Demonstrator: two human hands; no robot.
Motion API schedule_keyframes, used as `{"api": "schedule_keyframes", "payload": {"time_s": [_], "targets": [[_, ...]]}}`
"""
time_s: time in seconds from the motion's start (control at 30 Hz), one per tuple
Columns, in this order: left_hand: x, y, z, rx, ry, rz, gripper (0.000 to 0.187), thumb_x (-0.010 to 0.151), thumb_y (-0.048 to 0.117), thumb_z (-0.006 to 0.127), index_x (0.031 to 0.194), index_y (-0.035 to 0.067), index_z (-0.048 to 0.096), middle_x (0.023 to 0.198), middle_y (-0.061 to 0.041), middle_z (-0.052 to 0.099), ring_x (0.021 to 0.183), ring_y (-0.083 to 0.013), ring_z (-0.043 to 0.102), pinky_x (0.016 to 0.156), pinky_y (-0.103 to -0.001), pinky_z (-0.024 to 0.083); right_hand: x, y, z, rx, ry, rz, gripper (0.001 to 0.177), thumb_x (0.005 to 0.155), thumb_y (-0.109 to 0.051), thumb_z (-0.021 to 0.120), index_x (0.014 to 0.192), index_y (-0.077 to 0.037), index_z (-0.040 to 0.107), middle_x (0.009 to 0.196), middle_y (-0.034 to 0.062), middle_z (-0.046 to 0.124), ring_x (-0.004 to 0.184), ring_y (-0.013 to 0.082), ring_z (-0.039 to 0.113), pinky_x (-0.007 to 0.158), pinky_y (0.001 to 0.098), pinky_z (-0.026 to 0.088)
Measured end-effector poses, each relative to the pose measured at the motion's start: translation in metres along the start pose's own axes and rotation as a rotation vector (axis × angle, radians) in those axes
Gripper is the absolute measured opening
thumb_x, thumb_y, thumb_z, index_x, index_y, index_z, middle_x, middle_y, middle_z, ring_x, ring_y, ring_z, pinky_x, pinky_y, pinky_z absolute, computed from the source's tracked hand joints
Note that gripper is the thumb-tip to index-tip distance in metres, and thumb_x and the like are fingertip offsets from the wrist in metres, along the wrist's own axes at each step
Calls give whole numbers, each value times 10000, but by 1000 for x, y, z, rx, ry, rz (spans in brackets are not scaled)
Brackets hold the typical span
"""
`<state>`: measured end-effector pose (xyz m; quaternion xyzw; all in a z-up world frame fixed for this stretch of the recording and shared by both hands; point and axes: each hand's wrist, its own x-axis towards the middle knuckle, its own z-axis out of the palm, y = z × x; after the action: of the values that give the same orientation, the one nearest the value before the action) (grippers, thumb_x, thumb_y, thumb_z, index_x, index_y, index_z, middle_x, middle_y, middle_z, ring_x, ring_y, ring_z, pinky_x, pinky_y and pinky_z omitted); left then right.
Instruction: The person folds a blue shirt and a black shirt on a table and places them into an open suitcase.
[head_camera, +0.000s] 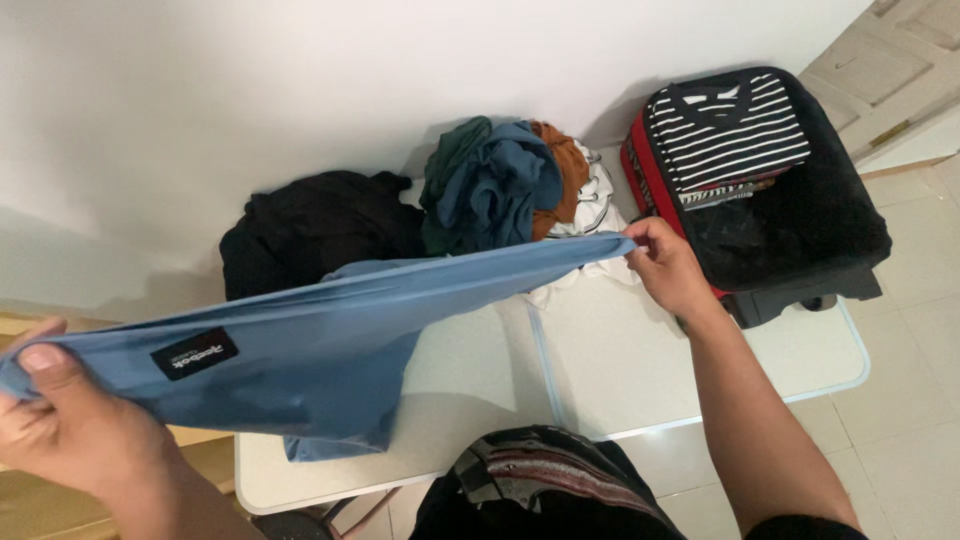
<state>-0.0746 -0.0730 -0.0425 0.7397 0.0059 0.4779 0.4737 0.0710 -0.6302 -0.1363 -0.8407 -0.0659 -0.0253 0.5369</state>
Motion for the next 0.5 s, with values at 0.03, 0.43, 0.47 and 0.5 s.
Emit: {"api": "schedule_keyframes", "payload": {"time_s": [0.03,0.43,0.47,0.5], "targets": [[2,2,-2,-21,8,-20,325,1246,213,501,1210,-104,561,968,-116,588,826,-125,603,776,-241,521,-1,-9,-2,68,-10,29,128,996,19,560,1103,-49,572,922,42,634,797,98,612,654,260,516],[5,-7,-13,-135,-8,-104,316,1245,230,527,1189,-80,542,941,-92,574,832,-136,616,794,-249,530,-20,-59,-23,433,-222,46,165,943,75,618,1043,-50,578,989,46,656,855,137,644,781,312,552],[3,-11,-13,-126,-29,-82,310,1259,218,525,1211,-88,543,971,-101,589,850,-136,605,809,-243,515,-22,-59,-24,407,-228,62,166,936,73,620,1048,-46,590,982,49,666,853,138,648,777,314,557],[2,-17,-12,-125,-38,-70,305,1257,210,525,1215,-92,543,990,-103,592,858,-132,591,814,-239,501,-22,-58,-25,383,-238,77,169,930,71,622,1052,-43,602,976,52,677,852,139,653,774,315,562]]}}
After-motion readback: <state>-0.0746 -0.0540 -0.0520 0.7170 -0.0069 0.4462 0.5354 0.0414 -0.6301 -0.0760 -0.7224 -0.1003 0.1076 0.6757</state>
